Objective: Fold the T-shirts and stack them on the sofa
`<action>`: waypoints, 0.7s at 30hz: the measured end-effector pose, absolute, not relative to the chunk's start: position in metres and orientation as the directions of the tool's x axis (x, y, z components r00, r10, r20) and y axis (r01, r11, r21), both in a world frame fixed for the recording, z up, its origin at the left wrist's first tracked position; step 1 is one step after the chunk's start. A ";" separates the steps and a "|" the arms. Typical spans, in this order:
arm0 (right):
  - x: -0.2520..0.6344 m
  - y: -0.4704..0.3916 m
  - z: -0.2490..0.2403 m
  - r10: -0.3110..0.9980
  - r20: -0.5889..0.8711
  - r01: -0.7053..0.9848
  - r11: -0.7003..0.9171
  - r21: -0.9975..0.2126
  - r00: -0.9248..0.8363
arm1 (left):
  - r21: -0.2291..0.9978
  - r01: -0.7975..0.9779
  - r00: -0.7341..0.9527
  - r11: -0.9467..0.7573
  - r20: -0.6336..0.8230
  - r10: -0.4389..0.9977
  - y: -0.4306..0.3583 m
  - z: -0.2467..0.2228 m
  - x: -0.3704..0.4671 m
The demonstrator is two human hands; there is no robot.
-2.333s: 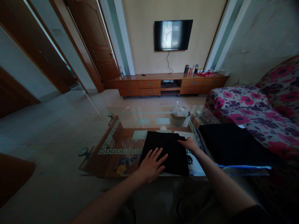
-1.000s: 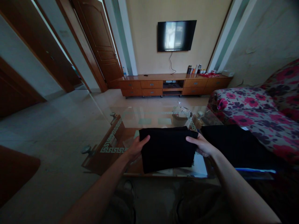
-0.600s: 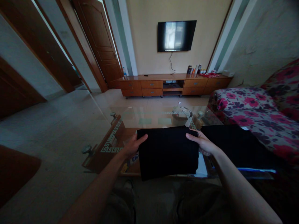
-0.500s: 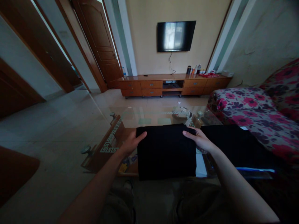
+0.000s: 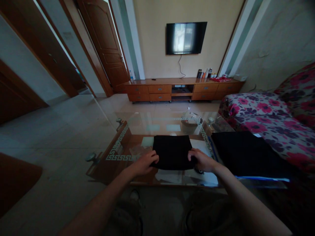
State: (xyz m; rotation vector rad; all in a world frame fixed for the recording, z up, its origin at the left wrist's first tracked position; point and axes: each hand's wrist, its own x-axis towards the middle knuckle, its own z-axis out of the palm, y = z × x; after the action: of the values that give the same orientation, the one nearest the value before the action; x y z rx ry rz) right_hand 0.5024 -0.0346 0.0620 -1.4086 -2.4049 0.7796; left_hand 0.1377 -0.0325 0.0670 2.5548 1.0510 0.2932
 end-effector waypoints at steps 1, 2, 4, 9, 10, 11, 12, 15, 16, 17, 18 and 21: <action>0.501 -0.039 0.054 0.849 -0.125 0.770 0.391 -0.504 -0.513 | 0.355 0.643 0.730 -0.679 -0.013 0.684 -0.039 0.061 0.140; 0.500 -0.043 0.048 0.842 -0.184 0.804 0.385 -0.452 -0.507 | 0.317 0.648 0.742 -0.693 -0.055 0.668 -0.045 0.057 0.143; 0.499 -0.048 0.045 0.843 -0.269 0.857 0.352 -0.376 -0.465 | 0.291 0.652 0.747 -0.700 -0.092 0.658 -0.055 0.053 0.145; 0.493 -0.038 0.069 0.782 -0.441 0.859 0.226 -0.459 -0.441 | 0.378 0.666 0.720 -0.644 -0.097 0.688 -0.050 0.052 0.149; 0.488 -0.033 0.072 0.800 -0.421 0.851 0.200 -0.485 -0.427 | 0.389 0.682 0.691 -0.619 -0.066 0.720 -0.044 0.051 0.152; 0.481 -0.027 0.074 0.843 -0.364 0.849 0.185 -0.494 -0.395 | 0.398 0.702 0.650 -0.591 -0.017 0.760 -0.037 0.048 0.157; 0.473 -0.021 0.073 0.899 -0.274 0.858 0.180 -0.481 -0.342 | 0.403 0.721 0.599 -0.564 0.046 0.799 -0.030 0.045 0.163; 0.446 -0.010 0.056 0.982 0.038 0.921 0.189 -0.339 -0.187 | 0.370 0.784 0.442 -0.499 0.231 0.867 -0.007 0.030 0.183; 0.440 -0.008 0.047 0.981 0.080 0.939 0.190 -0.286 -0.175 | 0.344 0.810 0.402 -0.475 0.264 0.877 -0.001 0.023 0.188; 0.435 -0.006 0.037 0.982 0.086 0.953 0.185 -0.240 -0.169 | 0.318 0.835 0.370 -0.448 0.277 0.887 0.005 0.016 0.192; 0.432 -0.005 0.027 0.984 0.066 0.964 0.173 -0.204 -0.163 | 0.294 0.858 0.349 -0.421 0.269 0.898 0.010 0.009 0.194; 0.434 -0.002 0.004 0.991 -0.043 0.979 0.117 -0.165 -0.126 | 0.255 0.897 0.317 -0.361 0.197 0.928 0.019 -0.011 0.194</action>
State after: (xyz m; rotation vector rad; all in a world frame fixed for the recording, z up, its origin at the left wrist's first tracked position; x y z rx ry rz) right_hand 0.4342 -0.0016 0.0045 -2.0244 -2.2889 0.2339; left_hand 0.1936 0.0188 -0.0113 2.4682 1.7165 0.4747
